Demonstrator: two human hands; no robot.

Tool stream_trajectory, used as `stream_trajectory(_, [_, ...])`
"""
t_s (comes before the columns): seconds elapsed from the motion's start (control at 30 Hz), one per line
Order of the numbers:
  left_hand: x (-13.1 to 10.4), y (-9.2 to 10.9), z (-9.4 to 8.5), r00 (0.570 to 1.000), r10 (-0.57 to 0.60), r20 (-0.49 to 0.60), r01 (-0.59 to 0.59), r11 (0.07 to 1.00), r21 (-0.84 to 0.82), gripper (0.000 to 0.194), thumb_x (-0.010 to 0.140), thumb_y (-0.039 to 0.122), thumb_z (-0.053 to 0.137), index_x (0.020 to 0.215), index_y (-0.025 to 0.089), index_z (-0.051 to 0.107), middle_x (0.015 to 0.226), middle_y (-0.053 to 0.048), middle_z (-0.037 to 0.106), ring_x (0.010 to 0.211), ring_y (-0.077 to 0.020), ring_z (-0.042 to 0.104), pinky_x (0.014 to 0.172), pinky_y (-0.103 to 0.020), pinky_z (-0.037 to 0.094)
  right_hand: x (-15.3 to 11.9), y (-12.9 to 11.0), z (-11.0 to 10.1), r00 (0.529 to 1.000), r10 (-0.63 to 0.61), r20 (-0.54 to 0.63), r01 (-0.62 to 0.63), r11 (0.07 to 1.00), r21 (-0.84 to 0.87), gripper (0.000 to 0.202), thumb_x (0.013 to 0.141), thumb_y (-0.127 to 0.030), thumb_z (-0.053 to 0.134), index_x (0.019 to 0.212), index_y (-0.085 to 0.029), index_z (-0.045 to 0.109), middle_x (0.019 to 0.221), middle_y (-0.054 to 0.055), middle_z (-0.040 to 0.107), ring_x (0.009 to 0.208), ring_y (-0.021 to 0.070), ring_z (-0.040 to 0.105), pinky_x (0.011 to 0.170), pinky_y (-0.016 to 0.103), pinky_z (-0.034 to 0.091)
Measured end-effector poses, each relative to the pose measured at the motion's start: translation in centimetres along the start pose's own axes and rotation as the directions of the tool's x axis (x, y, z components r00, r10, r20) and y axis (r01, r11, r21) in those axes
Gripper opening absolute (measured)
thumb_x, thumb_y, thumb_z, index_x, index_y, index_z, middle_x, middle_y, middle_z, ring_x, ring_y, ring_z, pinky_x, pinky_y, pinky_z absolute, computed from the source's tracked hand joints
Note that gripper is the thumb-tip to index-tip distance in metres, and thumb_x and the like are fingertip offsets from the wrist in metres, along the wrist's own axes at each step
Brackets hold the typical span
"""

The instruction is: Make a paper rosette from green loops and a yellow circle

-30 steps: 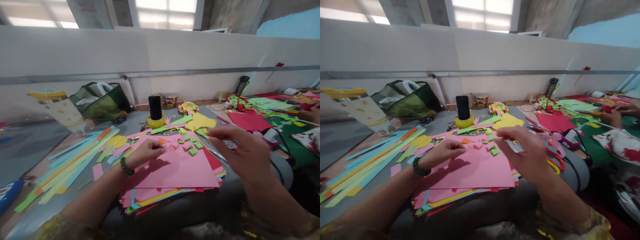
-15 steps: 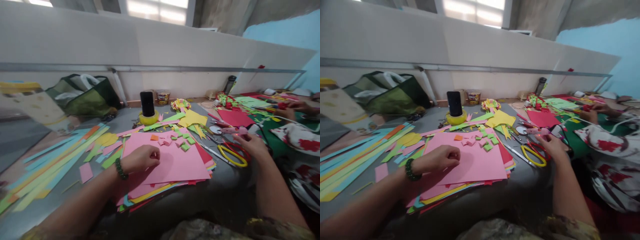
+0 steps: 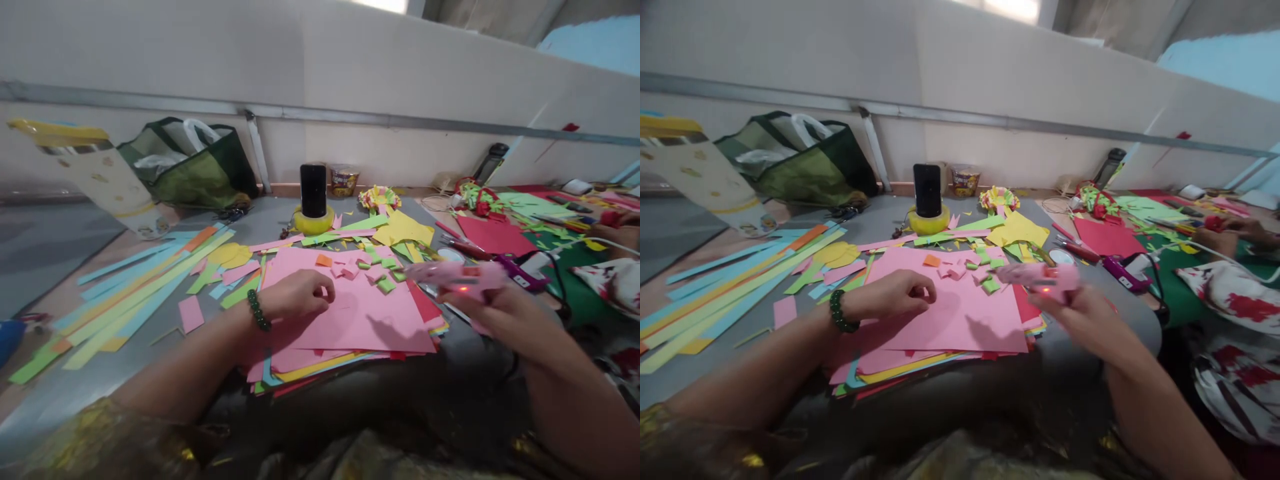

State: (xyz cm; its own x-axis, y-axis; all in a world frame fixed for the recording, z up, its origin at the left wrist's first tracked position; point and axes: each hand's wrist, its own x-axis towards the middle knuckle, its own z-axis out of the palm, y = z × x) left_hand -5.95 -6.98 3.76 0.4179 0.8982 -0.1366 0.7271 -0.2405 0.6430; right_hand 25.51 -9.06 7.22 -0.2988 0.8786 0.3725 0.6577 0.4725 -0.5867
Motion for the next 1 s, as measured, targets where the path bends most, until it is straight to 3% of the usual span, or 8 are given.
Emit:
stream_trajectory(0.07, [0.0, 0.1, 0.0, 1.000, -0.017, 0.004, 0.017, 1.000, 0.008, 0.017, 0.066, 0.022, 0.061, 0.077, 0.021, 0.074, 0.073, -0.001, 0.070, 0.065, -0.0167, 0.061, 0.061, -0.024, 0.043, 0.5, -1.8, 2.1, 0.958, -0.071, 0.278, 0.026, 0.986, 0.163, 0.040, 0.089, -0.058, 0.060, 0.097, -0.025, 0.080, 0.082, 0.006, 0.078, 0.086, 0.0263, 0.073, 0.080, 0.038, 0.060])
stream_trajectory(0.17, [0.1, 0.1, 0.0, 0.997, -0.072, 0.024, 0.072, 0.997, 0.016, 0.022, 0.066, 0.022, 0.060, 0.082, 0.020, 0.075, 0.075, -0.002, 0.071, 0.065, -0.0176, 0.062, 0.061, -0.025, 0.044, 1.3, -2.5, 4.6, 0.893, -0.121, 0.433, 0.023, 0.974, 0.224, 0.032, 0.094, -0.047, 0.058, 0.108, -0.026, 0.078, 0.099, 0.006, 0.079, 0.102, 0.0265, 0.071, 0.092, 0.037, 0.056])
stream_trajectory(0.27, [0.2, 0.1, 0.0, 0.995, -0.080, 0.055, 0.079, 0.997, 0.016, 0.023, 0.069, 0.022, 0.059, 0.084, 0.019, 0.075, 0.076, -0.003, 0.071, 0.064, -0.0171, 0.061, 0.061, -0.025, 0.043, 1.8, -2.0, 5.9, 0.904, -0.086, 0.419, 0.039, 0.992, 0.119, 0.024, 0.090, -0.045, 0.062, 0.094, -0.028, 0.079, 0.079, 0.002, 0.075, 0.080, 0.0234, 0.071, 0.074, 0.032, 0.056])
stream_trajectory(0.37, [0.1, 0.1, 0.0, 0.997, -0.056, 0.053, 0.054, 0.998, 0.041, 0.022, 0.070, 0.020, 0.059, 0.084, 0.019, 0.076, 0.079, -0.003, 0.072, 0.068, -0.0175, 0.062, 0.063, -0.026, 0.043, 2.0, -1.7, 6.0, 0.913, 0.006, 0.408, -0.004, 1.000, -0.006, 0.022, 0.086, -0.047, 0.066, 0.081, -0.028, 0.077, 0.056, -0.002, 0.062, 0.050, 0.0172, 0.055, 0.051, 0.028, 0.044])
stream_trajectory(0.53, [0.2, 0.2, -0.1, 0.999, -0.020, 0.040, 0.016, 0.995, 0.101, 0.022, 0.070, 0.017, 0.060, 0.084, 0.019, 0.077, 0.078, -0.003, 0.072, 0.069, -0.0177, 0.063, 0.065, -0.026, 0.044, 2.3, -2.4, 5.6, 0.889, -0.017, 0.459, 0.012, 1.000, 0.014, 0.035, 0.086, -0.043, 0.064, 0.054, -0.028, 0.058, 0.047, -0.003, 0.047, 0.047, 0.0160, 0.046, 0.049, 0.029, 0.038])
stream_trajectory(0.67, [0.1, 0.3, -0.1, 0.998, -0.034, 0.045, 0.028, 0.992, 0.121, 0.023, 0.072, 0.020, 0.060, 0.088, 0.020, 0.077, 0.081, -0.003, 0.074, 0.071, -0.0180, 0.064, 0.065, -0.026, 0.044, 2.7, -3.3, 5.7, 0.879, 0.239, 0.413, -0.154, 0.961, -0.229, 0.058, 0.082, -0.051, 0.069, 0.045, -0.025, 0.032, 0.042, -0.004, 0.035, 0.040, 0.0118, 0.031, 0.043, 0.028, 0.026])
stream_trajectory(0.83, [0.0, 0.6, -0.2, 0.993, -0.085, 0.079, 0.075, 0.990, 0.121, 0.028, 0.073, 0.020, 0.059, 0.094, 0.018, 0.078, 0.090, -0.005, 0.075, 0.078, -0.0188, 0.066, 0.069, -0.025, 0.047, 2.7, -4.6, 5.1, 0.799, 0.336, 0.498, -0.167, 0.921, -0.353, 0.056, 0.086, -0.054, 0.062, 0.049, -0.024, 0.033, 0.048, -0.004, 0.038, 0.046, 0.0116, 0.035, 0.048, 0.027, 0.028])
stream_trajectory(1.0, [0.0, 0.7, -0.2, 0.995, -0.083, 0.059, 0.075, 0.989, 0.124, 0.027, 0.073, 0.022, 0.059, 0.092, 0.018, 0.078, 0.087, -0.005, 0.075, 0.075, -0.0186, 0.066, 0.067, -0.026, 0.047, 2.8, -4.5, 5.1, 0.821, 0.313, 0.478, -0.149, 0.925, -0.350, 0.054, 0.086, -0.055, 0.061, 0.051, -0.024, 0.033, 0.050, -0.003, 0.040, 0.047, 0.0118, 0.036, 0.048, 0.027, 0.027])
